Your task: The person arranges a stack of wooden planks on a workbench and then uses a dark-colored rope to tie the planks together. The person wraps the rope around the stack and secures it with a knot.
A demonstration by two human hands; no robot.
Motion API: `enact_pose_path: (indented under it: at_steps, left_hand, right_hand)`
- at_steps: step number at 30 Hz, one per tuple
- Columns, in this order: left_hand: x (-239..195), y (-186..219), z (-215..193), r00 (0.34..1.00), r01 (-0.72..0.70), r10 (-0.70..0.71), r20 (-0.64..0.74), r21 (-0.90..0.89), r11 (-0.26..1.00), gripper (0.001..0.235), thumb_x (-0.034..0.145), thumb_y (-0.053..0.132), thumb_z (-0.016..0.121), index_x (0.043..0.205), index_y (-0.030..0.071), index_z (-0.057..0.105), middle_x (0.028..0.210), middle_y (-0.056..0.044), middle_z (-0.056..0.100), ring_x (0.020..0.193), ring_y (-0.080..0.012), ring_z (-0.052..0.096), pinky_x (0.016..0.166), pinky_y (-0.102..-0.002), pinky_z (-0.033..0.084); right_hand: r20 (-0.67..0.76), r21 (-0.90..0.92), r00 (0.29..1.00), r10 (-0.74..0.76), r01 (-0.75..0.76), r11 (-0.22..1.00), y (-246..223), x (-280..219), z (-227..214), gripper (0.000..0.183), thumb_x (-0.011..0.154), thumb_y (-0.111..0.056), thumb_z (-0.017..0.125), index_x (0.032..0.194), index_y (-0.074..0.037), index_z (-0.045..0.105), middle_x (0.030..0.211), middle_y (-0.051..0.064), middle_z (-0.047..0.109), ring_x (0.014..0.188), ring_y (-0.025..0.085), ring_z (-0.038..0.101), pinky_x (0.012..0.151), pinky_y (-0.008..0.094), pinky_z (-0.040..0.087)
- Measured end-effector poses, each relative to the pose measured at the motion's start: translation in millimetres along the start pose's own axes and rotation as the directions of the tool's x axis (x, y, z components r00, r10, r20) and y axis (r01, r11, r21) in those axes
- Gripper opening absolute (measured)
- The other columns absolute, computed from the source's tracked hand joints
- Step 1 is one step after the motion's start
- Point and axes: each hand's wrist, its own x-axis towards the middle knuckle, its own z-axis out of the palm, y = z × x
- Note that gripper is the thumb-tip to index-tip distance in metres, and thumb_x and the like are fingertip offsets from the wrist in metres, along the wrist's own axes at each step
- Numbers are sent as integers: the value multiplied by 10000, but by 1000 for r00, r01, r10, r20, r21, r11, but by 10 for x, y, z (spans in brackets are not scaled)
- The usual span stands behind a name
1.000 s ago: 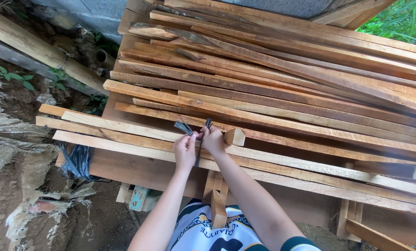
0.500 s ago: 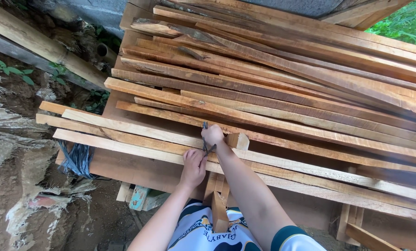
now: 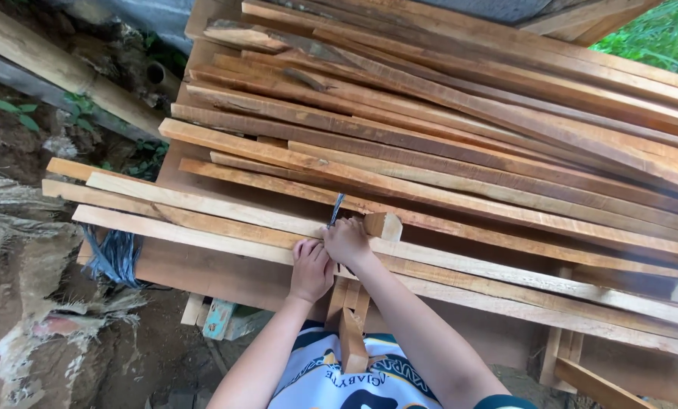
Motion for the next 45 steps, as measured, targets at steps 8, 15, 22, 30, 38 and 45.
enact_pose_path:
  at_steps: [8,15,22,30,38,45]
  left_hand:
    - [-31,-39,49,1000,11,-11,20,8,1000,45,904,221,599,893,178,607,931,6,622,1061,-194,578,1084,-452,342]
    - [-74,-96,140,999,23,-23,21,17,1000,72,926,232,581,962,194,630,963,22,643,1067,-178,583,1092,-451,336]
    - [-63,-45,68,991,110,-108,73,-15,994,94,971,253,550,942,193,616,943,27,637,1073,-172,587,1106,-427,326]
    - [372,346,-588,708,568,-701,89,-661,490,303,1093,203,495,861,91,655,811,-34,680,897,-162,654,927,-354,493]
    - [-378,188,-727,681,731,-700,215,-253,634,260,1008,415,595,895,184,631,702,18,678,909,-208,675,921,-396,462]
    - [208,323,-867,907,330,-392,153,319,888,469,946,401,673,1339,168,568,1438,-60,535,1431,-326,360,1107,-605,161]
  right_hand:
    - [232,182,944,235,-280,943,-67,52,-277,287,905,-322,630,707,-136,721,704,117,714,858,378,720,689,450,572]
    - [218,294,926,309,-364,884,-61,231,-160,134,829,-220,673,763,-233,789,645,37,714,787,286,741,641,371,602]
    - [358,315,830,428,-539,781,-148,290,-465,140,820,-279,775,914,-185,820,886,61,796,985,257,749,799,361,599]
    - [442,228,762,473,-606,763,-63,397,-310,141,838,-333,753,929,-241,809,964,16,791,1061,228,725,864,347,592]
    - [433,271,775,459,-598,754,73,446,-109,154,852,-365,752,896,-223,792,915,10,781,1027,234,732,824,353,591]
    - [471,262,779,414,-572,778,3,425,-209,208,894,-326,687,972,-156,777,1046,98,773,1150,289,688,909,400,573]
